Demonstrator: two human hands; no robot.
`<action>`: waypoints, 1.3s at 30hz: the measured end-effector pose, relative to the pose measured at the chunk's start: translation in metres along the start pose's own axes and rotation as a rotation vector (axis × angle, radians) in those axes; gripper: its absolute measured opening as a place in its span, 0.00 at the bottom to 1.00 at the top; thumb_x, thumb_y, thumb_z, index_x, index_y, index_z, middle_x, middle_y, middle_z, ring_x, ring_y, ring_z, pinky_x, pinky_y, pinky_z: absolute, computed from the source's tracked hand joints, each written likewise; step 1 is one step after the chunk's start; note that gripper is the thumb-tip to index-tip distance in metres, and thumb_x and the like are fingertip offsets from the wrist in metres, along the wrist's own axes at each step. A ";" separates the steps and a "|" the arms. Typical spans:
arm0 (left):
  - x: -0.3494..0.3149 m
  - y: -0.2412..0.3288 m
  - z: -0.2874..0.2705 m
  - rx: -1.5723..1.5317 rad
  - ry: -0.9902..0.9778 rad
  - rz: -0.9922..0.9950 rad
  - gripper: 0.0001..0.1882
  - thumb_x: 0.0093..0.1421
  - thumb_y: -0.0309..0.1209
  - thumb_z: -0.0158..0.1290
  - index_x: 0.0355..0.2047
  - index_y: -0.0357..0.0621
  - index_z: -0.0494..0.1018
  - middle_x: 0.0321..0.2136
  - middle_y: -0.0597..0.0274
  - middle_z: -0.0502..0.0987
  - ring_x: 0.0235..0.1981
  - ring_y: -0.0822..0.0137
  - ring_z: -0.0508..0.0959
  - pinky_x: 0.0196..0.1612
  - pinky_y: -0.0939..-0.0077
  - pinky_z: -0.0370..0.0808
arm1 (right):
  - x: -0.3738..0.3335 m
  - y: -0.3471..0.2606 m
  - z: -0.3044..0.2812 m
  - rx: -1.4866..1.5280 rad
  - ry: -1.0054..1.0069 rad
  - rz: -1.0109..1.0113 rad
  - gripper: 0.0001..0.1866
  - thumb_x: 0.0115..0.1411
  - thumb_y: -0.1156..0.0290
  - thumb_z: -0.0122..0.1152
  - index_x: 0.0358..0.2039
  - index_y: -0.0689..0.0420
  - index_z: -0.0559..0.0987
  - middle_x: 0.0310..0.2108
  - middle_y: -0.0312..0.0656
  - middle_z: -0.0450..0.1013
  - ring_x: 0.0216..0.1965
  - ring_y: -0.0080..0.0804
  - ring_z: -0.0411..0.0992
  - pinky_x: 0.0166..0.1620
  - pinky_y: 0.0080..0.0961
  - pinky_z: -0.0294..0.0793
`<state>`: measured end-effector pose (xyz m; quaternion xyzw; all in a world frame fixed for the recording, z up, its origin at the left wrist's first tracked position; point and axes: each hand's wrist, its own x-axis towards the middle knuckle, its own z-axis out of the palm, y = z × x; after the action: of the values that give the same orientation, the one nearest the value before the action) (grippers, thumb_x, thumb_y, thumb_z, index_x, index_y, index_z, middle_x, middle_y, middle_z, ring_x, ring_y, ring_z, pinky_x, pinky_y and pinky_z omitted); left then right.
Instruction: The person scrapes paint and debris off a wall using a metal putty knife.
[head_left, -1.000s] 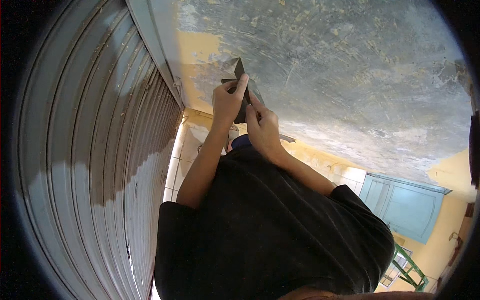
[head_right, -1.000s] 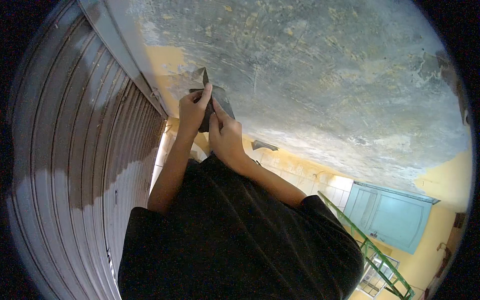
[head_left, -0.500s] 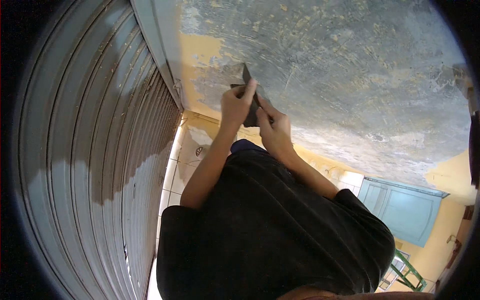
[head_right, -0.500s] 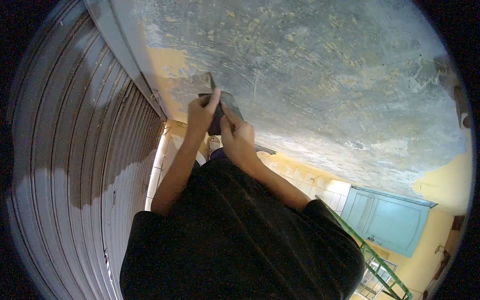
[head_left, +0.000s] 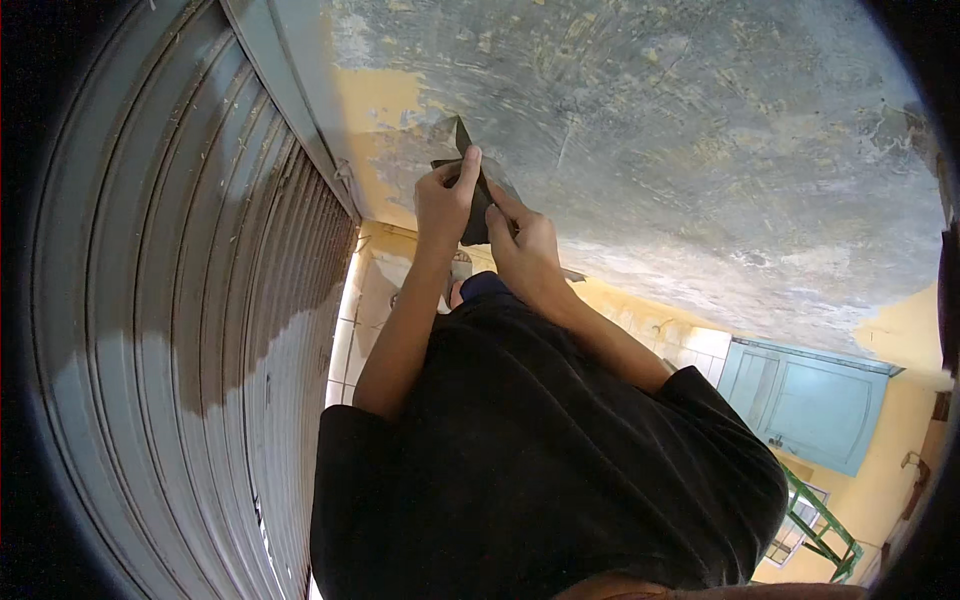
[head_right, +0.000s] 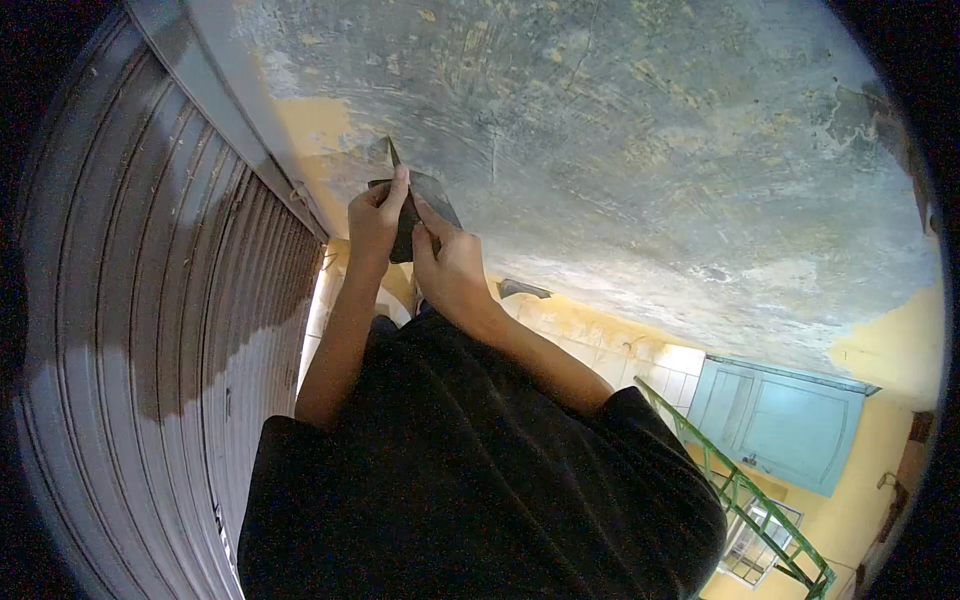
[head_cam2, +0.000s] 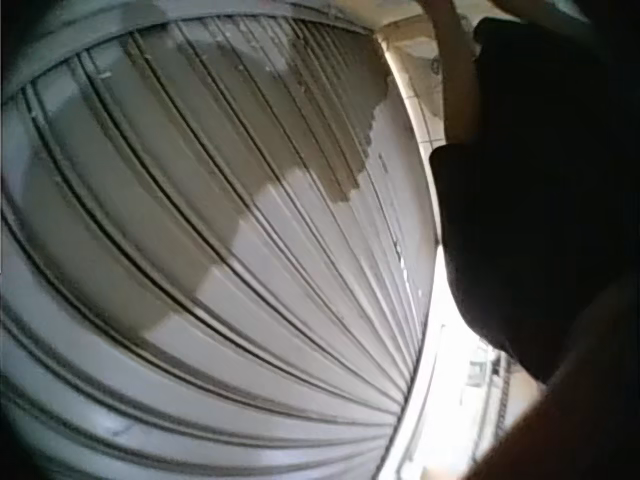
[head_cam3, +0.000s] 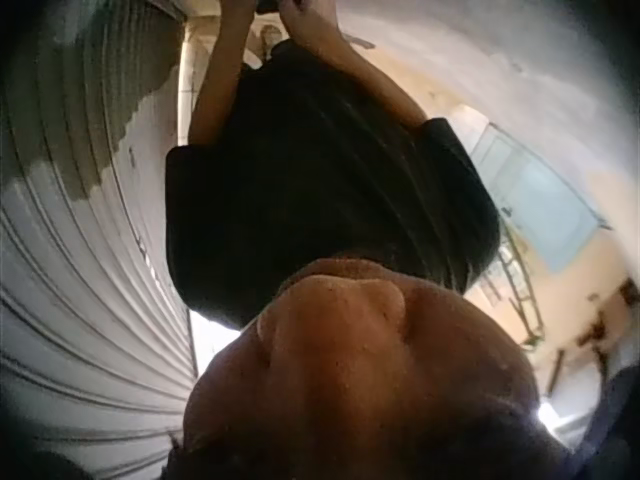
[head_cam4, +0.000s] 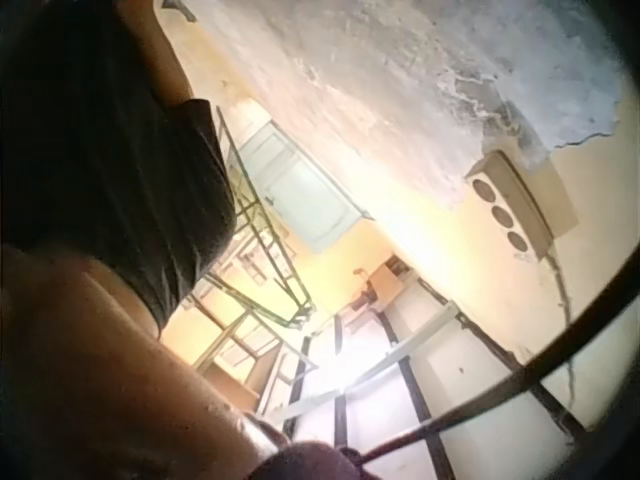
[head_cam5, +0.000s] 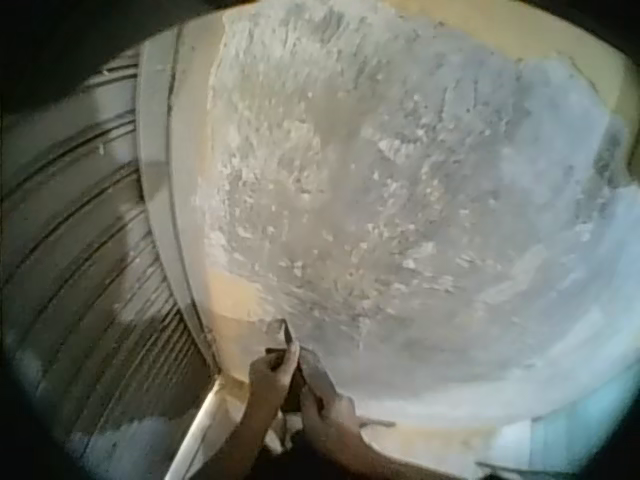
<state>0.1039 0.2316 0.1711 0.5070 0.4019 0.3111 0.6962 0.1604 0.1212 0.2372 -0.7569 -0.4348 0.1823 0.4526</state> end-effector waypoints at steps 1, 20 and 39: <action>0.001 -0.011 0.003 0.010 0.030 0.036 0.32 0.63 0.55 0.59 0.35 0.28 0.83 0.27 0.51 0.84 0.32 0.64 0.81 0.39 0.68 0.75 | -0.004 -0.002 -0.008 -0.034 -0.062 0.151 0.21 0.67 0.72 0.53 0.59 0.64 0.76 0.23 0.43 0.73 0.26 0.21 0.65 0.30 0.27 0.67; 0.005 -0.009 -0.003 -0.058 0.114 0.026 0.33 0.64 0.55 0.58 0.24 0.30 0.81 0.18 0.60 0.78 0.24 0.72 0.74 0.31 0.70 0.70 | 0.008 -0.003 -0.005 -0.047 -0.102 0.021 0.21 0.67 0.73 0.51 0.60 0.64 0.75 0.37 0.61 0.80 0.38 0.28 0.76 0.44 0.31 0.75; 0.012 0.000 -0.016 -0.008 0.133 -0.054 0.34 0.61 0.57 0.61 0.36 0.29 0.84 0.27 0.52 0.84 0.31 0.66 0.81 0.38 0.69 0.76 | 0.013 -0.009 0.005 0.008 -0.109 0.039 0.22 0.68 0.72 0.51 0.61 0.63 0.75 0.20 0.40 0.68 0.24 0.23 0.64 0.29 0.27 0.66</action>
<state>0.0960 0.2488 0.1659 0.4713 0.4595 0.3268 0.6782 0.1600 0.1364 0.2439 -0.7524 -0.4431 0.2338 0.4277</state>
